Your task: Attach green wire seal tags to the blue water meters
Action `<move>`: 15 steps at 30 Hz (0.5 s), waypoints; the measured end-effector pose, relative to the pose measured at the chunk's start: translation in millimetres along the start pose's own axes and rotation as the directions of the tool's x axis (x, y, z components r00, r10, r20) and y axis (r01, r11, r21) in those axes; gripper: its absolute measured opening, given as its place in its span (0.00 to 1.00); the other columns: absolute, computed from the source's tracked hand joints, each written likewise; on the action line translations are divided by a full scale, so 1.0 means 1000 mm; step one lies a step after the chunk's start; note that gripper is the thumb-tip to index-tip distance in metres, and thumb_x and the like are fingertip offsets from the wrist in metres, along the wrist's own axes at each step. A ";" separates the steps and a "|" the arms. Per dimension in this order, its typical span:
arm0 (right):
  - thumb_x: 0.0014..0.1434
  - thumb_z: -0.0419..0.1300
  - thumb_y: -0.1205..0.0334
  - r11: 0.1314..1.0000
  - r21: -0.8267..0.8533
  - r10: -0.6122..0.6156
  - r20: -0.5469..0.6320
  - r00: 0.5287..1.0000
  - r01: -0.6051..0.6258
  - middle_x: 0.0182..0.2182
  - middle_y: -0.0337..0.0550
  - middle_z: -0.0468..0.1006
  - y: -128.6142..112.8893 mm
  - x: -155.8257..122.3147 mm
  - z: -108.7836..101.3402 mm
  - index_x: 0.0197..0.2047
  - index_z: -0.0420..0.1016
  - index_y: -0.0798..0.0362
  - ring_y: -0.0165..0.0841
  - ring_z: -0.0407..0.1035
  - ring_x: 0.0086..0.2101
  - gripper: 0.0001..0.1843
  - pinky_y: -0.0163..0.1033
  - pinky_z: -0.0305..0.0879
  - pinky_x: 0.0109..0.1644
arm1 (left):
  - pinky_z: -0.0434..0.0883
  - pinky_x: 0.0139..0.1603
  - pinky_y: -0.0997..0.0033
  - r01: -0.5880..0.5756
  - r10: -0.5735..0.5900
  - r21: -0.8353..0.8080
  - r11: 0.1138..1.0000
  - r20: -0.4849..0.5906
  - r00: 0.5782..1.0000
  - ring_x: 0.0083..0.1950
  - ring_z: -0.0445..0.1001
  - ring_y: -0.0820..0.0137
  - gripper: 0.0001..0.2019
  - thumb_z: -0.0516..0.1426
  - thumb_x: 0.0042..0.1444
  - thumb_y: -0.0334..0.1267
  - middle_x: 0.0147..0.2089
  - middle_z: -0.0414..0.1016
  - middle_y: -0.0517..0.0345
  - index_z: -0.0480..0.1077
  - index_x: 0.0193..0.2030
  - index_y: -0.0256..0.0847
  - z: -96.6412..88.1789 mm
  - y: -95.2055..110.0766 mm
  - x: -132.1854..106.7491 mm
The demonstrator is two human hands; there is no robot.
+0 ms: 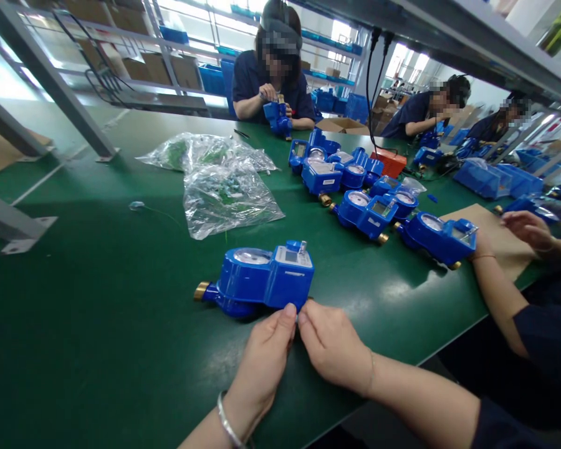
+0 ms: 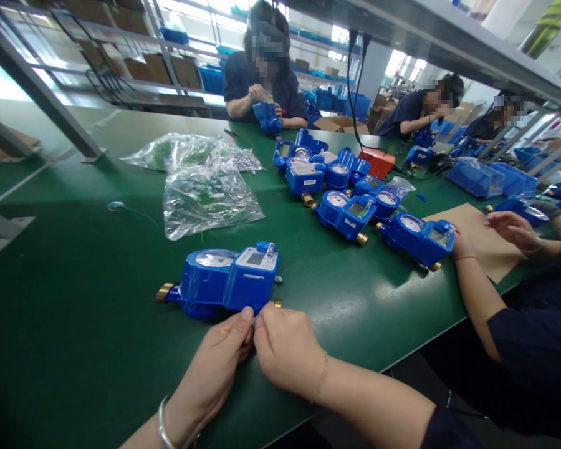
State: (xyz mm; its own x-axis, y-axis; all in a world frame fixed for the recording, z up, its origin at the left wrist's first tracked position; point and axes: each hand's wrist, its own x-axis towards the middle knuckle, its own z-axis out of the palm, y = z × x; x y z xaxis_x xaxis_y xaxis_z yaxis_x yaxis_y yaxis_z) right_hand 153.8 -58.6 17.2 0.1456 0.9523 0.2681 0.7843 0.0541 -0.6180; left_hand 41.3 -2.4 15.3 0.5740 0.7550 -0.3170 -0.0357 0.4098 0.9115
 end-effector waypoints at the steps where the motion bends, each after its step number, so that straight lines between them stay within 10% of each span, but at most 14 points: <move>1: 0.61 0.45 0.65 0.982 0.162 0.100 0.015 0.995 -0.101 0.24 0.38 0.67 -0.003 0.002 0.001 0.29 0.64 0.54 0.28 0.60 0.25 0.11 0.34 0.52 0.30 | 0.60 0.28 0.75 -0.007 0.007 0.001 1.000 0.001 1.000 0.27 0.58 0.74 0.19 0.57 0.52 0.52 0.24 0.60 0.62 0.62 0.25 0.38 0.001 0.000 0.000; 4: 0.56 0.50 0.65 0.591 0.688 0.434 0.169 0.885 -0.421 0.18 0.33 0.60 -0.015 0.007 0.006 0.22 0.60 0.54 0.24 0.52 0.20 0.12 0.31 0.47 0.25 | 0.62 0.32 0.73 -0.016 0.016 0.014 1.000 0.001 1.000 0.30 0.61 0.72 0.18 0.56 0.53 0.52 0.26 0.63 0.60 0.64 0.27 0.37 0.002 0.000 -0.001; 7: 0.55 0.47 0.62 0.098 0.820 0.549 0.428 0.718 -0.564 0.11 0.27 0.49 -0.023 0.010 0.011 0.19 0.55 0.52 0.22 0.39 0.14 0.13 0.31 0.37 0.19 | 0.63 0.32 0.73 -0.034 0.035 0.041 0.999 -0.011 0.999 0.30 0.62 0.72 0.19 0.55 0.54 0.53 0.26 0.65 0.60 0.64 0.26 0.37 0.002 -0.001 0.001; 11: 0.55 0.41 0.61 -0.112 0.775 0.497 0.586 0.640 -0.622 0.09 0.25 0.44 -0.026 0.013 0.011 0.20 0.51 0.50 0.22 0.33 0.12 0.13 0.31 0.32 0.17 | 0.61 0.29 0.75 -0.062 0.067 0.111 0.992 -0.042 0.997 0.27 0.61 0.73 0.21 0.54 0.54 0.55 0.25 0.65 0.61 0.64 0.26 0.37 0.003 -0.005 0.005; 15: 0.56 0.46 0.58 -0.162 0.793 0.457 0.588 0.668 -0.587 0.08 0.26 0.50 -0.020 0.005 0.010 0.22 0.58 0.52 0.21 0.37 0.11 0.13 0.30 0.33 0.16 | 0.58 0.25 0.75 -0.069 0.068 0.213 0.975 0.013 0.998 0.24 0.59 0.74 0.23 0.51 0.55 0.58 0.22 0.62 0.62 0.63 0.24 0.37 -0.004 -0.001 -0.001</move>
State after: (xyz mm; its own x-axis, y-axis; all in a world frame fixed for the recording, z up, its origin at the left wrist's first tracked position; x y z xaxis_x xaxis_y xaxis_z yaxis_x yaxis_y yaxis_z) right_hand 132.8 -52.3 23.8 0.1015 0.8369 -0.5378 -0.6911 -0.3296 -0.6432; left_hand 37.4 -1.7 14.0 0.5809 0.7744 -0.2506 0.0996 0.2379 0.9662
